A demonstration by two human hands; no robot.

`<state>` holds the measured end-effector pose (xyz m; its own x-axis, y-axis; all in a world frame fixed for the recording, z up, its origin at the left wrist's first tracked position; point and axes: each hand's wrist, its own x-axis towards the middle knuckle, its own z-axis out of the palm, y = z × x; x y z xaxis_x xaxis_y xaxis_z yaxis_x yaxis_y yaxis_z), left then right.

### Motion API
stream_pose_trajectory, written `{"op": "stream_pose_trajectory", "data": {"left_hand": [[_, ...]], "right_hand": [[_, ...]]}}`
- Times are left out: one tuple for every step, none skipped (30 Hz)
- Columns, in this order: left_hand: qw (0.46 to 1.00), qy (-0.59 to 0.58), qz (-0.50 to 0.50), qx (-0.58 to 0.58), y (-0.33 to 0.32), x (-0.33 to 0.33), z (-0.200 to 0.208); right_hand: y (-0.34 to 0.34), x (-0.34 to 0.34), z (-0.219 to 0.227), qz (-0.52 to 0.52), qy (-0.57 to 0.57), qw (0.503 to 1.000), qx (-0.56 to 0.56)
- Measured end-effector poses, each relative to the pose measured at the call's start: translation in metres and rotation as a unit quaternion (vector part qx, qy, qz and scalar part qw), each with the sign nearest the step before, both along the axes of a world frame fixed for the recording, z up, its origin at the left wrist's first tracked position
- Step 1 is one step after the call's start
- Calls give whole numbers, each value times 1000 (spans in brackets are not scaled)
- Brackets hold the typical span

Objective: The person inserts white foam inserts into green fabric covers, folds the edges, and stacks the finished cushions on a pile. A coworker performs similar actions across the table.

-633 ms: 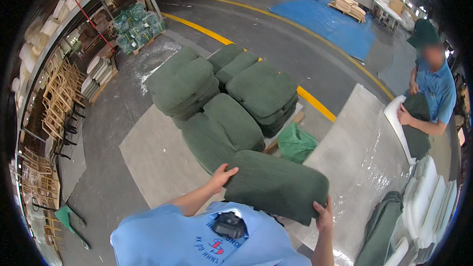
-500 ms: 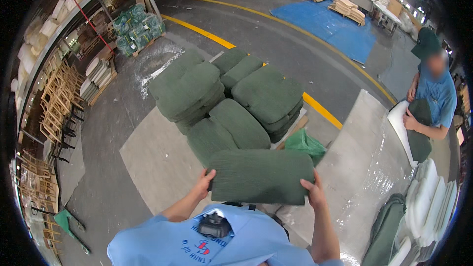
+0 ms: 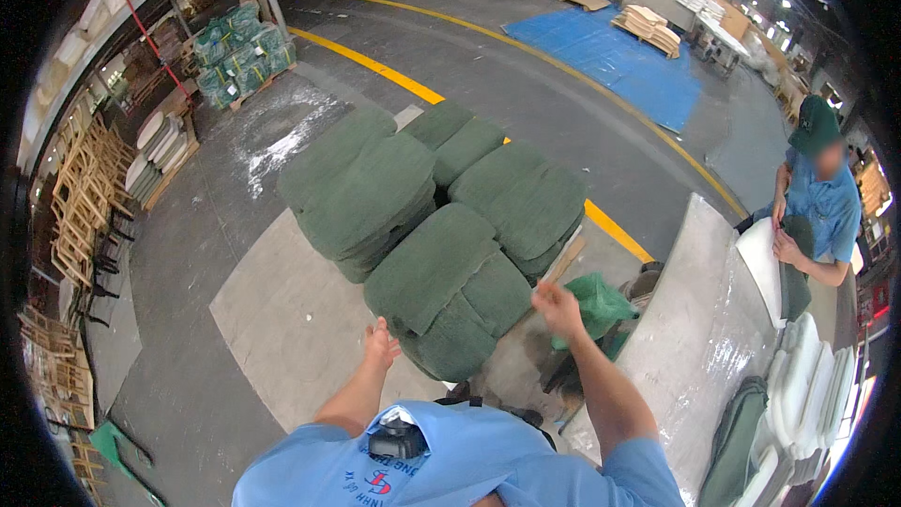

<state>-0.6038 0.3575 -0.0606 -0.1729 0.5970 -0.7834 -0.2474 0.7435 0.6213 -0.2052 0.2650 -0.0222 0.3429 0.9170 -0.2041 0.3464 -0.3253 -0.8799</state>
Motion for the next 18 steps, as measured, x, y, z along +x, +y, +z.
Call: {"op": "stream_pose_trajectory", "data": {"left_hand": [[1000,15,-10,-6,4,10,-4],[1000,1,-21,-11,9,12,-5],[999,-22,-36,-13,17,15,-7],[997,-44,-55,-15,24,20,-9],[997,-68,-41,-6,27,24,-12],[992,-123,-37,1,30,21,-18],[982,-182,-43,3,35,24,-21],[985,-172,-22,-17,35,28,-26],[980,-194,-34,-4,32,31,-30],[978,-193,-74,-8,38,28,-32],[978,-175,-110,25,37,23,-35],[973,-112,-161,125,33,21,-40],[983,-94,-124,94,35,22,-45],[992,-73,-85,58,35,21,-49],[984,-97,-146,-16,35,20,-53],[967,-117,-209,-88,36,18,-57],[949,-99,-274,-122,33,22,-59],[935,-72,-325,-120,32,30,-59]], "right_hand": [[-32,3,-14,-13,-31,999,-5],[-64,-2,-21,-9,19,999,-31],[-98,-4,-26,-43,60,995,-68],[-130,-5,-29,-80,102,986,-101],[-158,-12,-28,-112,115,980,-122],[-186,-19,-25,-154,128,970,-137],[-209,-24,-23,-209,158,954,-143],[-231,-28,-21,-223,119,953,-166],[-251,-31,-18,-254,130,942,-176],[-263,-32,-18,-278,146,933,-178],[-277,-37,-18,-305,133,925,-184],[-286,-40,-17,-325,121,919,-189],[-293,-44,-18,-338,110,914,-197],[-304,-50,-22,-353,98,911,-187],[-316,-57,-26,-369,83,908,-181],[-325,-60,-29,-378,68,906,-179],[-331,-64,-33,-369,46,910,-183],[-326,-65,-36,-385,79,904,-170]]}}
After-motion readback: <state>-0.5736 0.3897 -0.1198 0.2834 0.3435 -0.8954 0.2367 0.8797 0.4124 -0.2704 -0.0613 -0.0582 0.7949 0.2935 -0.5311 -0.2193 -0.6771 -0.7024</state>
